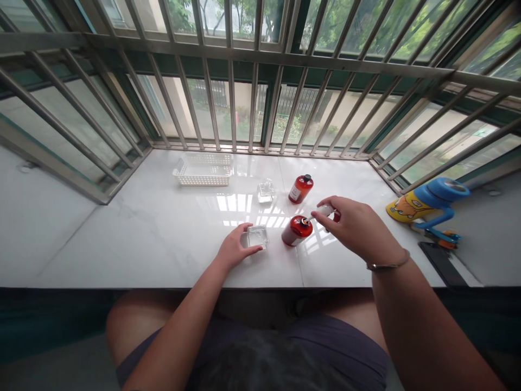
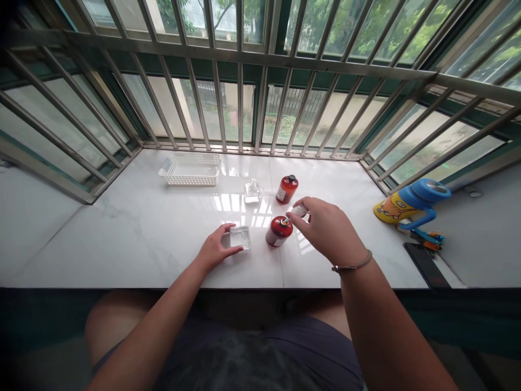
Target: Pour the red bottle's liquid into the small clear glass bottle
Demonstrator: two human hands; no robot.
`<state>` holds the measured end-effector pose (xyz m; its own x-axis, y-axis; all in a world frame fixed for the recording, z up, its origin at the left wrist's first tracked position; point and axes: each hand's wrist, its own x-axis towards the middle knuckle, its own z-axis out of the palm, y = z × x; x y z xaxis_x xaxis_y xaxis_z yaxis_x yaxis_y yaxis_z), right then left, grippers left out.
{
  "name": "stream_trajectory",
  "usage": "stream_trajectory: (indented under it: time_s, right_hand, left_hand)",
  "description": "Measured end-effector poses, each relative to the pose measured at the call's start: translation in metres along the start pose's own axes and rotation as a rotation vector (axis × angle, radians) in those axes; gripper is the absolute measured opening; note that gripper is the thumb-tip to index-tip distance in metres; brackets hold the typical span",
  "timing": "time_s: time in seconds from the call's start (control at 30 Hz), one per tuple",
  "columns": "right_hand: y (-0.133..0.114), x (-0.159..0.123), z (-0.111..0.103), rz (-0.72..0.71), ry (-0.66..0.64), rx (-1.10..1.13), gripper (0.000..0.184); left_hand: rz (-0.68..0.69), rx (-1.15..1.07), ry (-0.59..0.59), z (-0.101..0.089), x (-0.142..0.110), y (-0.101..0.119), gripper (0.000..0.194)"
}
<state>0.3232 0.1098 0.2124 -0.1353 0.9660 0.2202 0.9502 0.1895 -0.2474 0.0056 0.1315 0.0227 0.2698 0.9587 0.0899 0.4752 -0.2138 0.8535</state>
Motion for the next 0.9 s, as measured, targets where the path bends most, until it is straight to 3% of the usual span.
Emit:
stream_trajectory:
  time_s: [0.27, 0.47, 0.57, 0.73, 0.9]
  right_hand:
    - [-0.002, 0.000, -0.006, 0.007, -0.026, 0.005, 0.024]
    - [0.025, -0.014, -0.003, 0.157, 0.144, 0.100, 0.041]
    - [0.059, -0.029, 0.015, 0.304, 0.169, 0.117, 0.048]
    - [0.122, -0.059, 0.071, 0.465, 0.147, 0.123, 0.047]
    - [0.151, -0.079, 0.114, 0.498, 0.143, 0.240, 0.042]
  left_hand:
    - [0.002, -0.006, 0.000, -0.001, 0.000, 0.001, 0.072]
    - [0.001, -0.003, 0.003, 0.000, 0.000, 0.000, 0.072]
    - [0.004, 0.002, 0.005, 0.001, 0.001, -0.003, 0.071]
    - [-0.010, 0.016, -0.009, 0.001, 0.002, -0.004, 0.071]
    - [-0.022, 0.032, 0.005, 0.001, 0.002, -0.002, 0.072]
